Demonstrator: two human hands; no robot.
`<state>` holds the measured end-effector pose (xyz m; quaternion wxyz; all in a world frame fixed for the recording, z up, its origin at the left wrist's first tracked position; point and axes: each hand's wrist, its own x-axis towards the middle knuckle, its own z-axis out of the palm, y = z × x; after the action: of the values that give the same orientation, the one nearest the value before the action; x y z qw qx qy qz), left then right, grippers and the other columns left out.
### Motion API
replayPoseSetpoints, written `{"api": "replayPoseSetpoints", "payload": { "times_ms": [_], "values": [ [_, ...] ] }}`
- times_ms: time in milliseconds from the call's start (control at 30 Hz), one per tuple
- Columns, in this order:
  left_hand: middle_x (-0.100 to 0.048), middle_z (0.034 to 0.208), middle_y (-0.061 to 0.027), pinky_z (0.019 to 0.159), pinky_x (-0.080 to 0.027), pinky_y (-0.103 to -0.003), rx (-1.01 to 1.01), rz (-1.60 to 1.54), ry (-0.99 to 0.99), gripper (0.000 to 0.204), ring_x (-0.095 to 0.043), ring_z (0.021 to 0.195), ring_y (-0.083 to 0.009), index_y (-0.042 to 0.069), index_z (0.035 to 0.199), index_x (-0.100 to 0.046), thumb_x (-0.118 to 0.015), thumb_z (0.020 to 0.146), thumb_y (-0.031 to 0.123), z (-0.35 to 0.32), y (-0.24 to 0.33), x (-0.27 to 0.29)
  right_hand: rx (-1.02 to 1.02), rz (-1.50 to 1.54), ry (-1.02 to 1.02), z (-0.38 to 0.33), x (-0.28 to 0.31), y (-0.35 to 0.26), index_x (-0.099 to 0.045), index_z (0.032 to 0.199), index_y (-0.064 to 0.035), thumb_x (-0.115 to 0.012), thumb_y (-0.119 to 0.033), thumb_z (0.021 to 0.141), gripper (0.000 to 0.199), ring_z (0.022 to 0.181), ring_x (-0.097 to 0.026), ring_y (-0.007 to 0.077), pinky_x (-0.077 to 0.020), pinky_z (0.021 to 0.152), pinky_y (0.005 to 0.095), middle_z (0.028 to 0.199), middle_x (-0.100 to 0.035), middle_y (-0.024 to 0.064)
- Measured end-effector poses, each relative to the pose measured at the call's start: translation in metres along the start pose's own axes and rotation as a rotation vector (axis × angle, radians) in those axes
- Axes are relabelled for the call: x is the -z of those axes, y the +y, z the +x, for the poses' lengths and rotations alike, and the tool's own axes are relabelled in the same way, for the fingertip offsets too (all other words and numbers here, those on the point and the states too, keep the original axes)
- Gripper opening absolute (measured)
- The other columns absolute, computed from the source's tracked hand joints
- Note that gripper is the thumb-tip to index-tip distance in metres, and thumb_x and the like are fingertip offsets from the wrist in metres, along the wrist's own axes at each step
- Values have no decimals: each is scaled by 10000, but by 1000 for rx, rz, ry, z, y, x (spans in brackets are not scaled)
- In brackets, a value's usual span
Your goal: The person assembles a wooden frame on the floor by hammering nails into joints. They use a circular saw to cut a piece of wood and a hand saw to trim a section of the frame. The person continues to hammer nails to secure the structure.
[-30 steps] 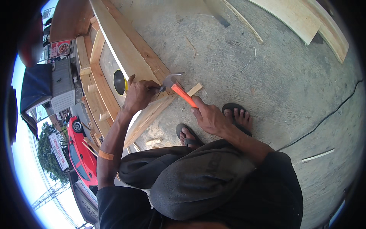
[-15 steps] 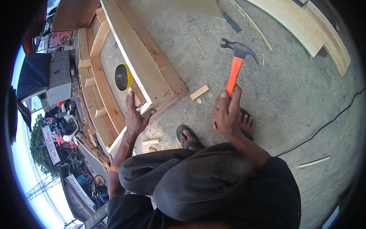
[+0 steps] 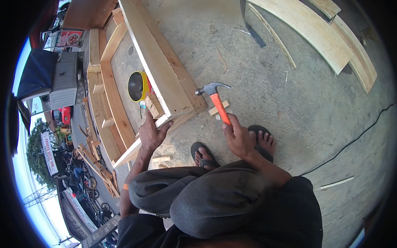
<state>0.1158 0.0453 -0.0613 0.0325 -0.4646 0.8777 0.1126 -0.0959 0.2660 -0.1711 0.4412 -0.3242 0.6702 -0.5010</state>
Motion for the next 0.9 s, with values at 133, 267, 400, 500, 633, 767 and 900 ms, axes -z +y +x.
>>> {"api": "replayPoseSetpoints", "payload": {
  "times_ms": [133, 267, 400, 500, 633, 767, 900],
  "values": [
    [-735, 1017, -235, 767, -574, -497, 58, 24, -55, 1094, -721, 898, -433, -24, 1559, -147, -798, 820, 453, 1, -1, -3, -280, 70, 128, 0, -7, -6, -444, 1342, -101, -519, -293, 1048, 359, 695, -708, 290, -507, 606, 420, 720, -658, 138],
    [-729, 1031, -243, 753, -571, -499, 5, -7, 9, 1089, -719, 888, -435, -9, 1563, -157, -799, 817, 458, -1, 3, 0, 14, -51, -51, -1, -6, 5, -358, 1341, -105, -507, -300, 1054, 378, 646, -688, 259, -501, 557, 435, 692, -635, 151],
    [-727, 980, -238, 731, -571, -498, 23, 9, 11, 1078, -717, 857, -439, -18, 1558, -178, -795, 818, 466, 5, 2, -3, -203, 483, 135, 3, -18, -3, -415, 1324, -95, -511, -260, 1058, 328, 592, -634, 264, -480, 563, 423, 700, -582, 161],
    [-729, 929, -223, 717, -569, -493, -23, 20, 60, 1075, -715, 832, -436, -39, 1548, -190, -791, 817, 471, -2, 0, -3, 27, -99, -243, -1, -18, 1, -314, 1349, -93, -480, -220, 1071, 348, 563, -590, 166, -461, 494, 333, 677, -540, 82],
    [-730, 963, -236, 731, -566, -496, 83, 14, -67, 1103, -713, 844, -444, -59, 1549, -178, -787, 814, 493, 3, 5, -1, -217, 581, 177, 0, -21, -16, -395, 1290, -86, -524, -217, 1042, 309, 619, -667, 268, -475, 553, 437, 660, -588, 174],
    [-725, 942, -239, 731, -559, -504, 15, 24, 25, 1123, -709, 825, -447, -59, 1556, -162, -783, 811, 508, -3, 4, -2, 130, -157, -192, 2, -16, -2, -325, 1322, -89, -503, -214, 1055, 344, 584, -657, 269, -473, 515, 401, 641, -578, 158],
    [-724, 935, -233, 711, -552, -514, 43, 23, -21, 1137, -704, 814, -453, -59, 1560, -155, -774, 812, 531, 8, 4, -1, -209, 441, -10, 3, -26, -2, -391, 1288, -102, -555, -229, 1027, 334, 663, -666, 437, -465, 560, 474, 705, -600, 246]
  ]
}}
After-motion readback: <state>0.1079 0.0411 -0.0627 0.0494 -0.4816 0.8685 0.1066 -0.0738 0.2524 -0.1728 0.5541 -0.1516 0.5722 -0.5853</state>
